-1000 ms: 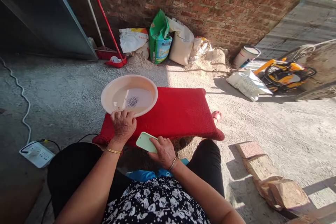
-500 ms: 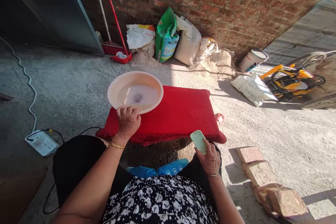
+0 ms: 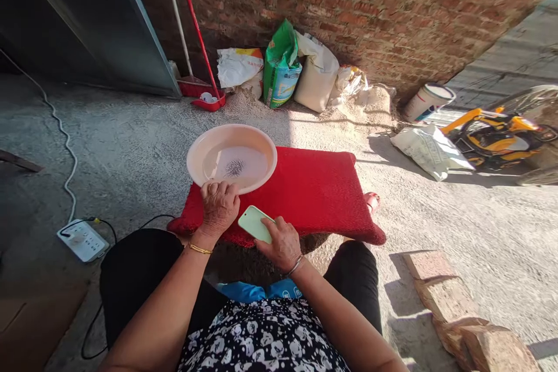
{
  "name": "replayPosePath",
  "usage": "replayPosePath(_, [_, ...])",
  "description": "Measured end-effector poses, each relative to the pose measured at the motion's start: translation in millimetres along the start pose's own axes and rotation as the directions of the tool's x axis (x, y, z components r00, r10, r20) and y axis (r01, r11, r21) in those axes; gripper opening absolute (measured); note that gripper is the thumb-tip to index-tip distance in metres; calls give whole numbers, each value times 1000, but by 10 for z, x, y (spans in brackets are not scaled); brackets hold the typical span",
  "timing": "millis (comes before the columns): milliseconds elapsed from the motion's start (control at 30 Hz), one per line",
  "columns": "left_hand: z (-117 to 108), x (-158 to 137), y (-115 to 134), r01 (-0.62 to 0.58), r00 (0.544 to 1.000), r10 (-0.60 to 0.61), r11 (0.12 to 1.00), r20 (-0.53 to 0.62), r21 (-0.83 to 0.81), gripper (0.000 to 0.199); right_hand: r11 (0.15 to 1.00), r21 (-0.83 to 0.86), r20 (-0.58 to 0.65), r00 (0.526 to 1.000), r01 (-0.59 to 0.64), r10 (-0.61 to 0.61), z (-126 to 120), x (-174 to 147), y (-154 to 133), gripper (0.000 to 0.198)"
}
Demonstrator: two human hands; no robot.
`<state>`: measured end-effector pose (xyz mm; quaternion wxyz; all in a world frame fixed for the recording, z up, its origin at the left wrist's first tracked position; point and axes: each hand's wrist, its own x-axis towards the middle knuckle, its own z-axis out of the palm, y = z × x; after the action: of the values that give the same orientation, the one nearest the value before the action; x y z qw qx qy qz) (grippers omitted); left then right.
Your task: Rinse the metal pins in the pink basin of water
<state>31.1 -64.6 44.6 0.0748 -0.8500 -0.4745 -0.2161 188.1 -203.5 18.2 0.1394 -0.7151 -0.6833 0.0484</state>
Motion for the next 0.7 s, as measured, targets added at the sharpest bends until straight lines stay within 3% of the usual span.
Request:
replayPosePath(133, [2,11,7,3,1000,-3,1000,-6,10,26,999,-46,48,998,-26,29,2,135,-40,53])
replayPosePath(233, [1,18,14,-7,1000,7,1000,6,25,23,982,-77,29,984,-172,175,-88,31,257,51])
replayPosePath(300, [-5,20,18,-12,1000,12,999,10,37,21,938,-89,3,941,-336,337,-199,-111,577,50])
replayPosePath(367, [-12,20,20,-16,1000,15,999,9,43,20,852,-88,-30,856,-516,516,-345,-289,951,52])
replayPosePath(467, [-12,16,18,-17,1000,17,999,5,42,20,667,-52,-73,669,-743,739,-593,-558,1476,58])
replayPosePath(533, [-4,11,16,-16,1000,16,999,1,37,20,558,-31,-84,558,-829,825,-729,-680,1697,62])
replayPosePath(567, [1,8,15,-15,1000,15,999,0,34,20,524,-28,-92,524,-851,846,-772,-710,1744,63])
replayPosePath(600, [6,6,14,-14,1000,14,999,1,29,21,515,-27,-101,515,-857,851,-793,-716,1744,63])
replayPosePath(633, [10,4,13,-12,1000,12,1000,1,23,21,538,-26,-110,537,-843,836,-787,-697,1697,62])
replayPosePath(700, [14,2,11,-7,1000,7,1000,4,12,23,663,-20,-107,661,-749,743,-701,-592,1469,58])
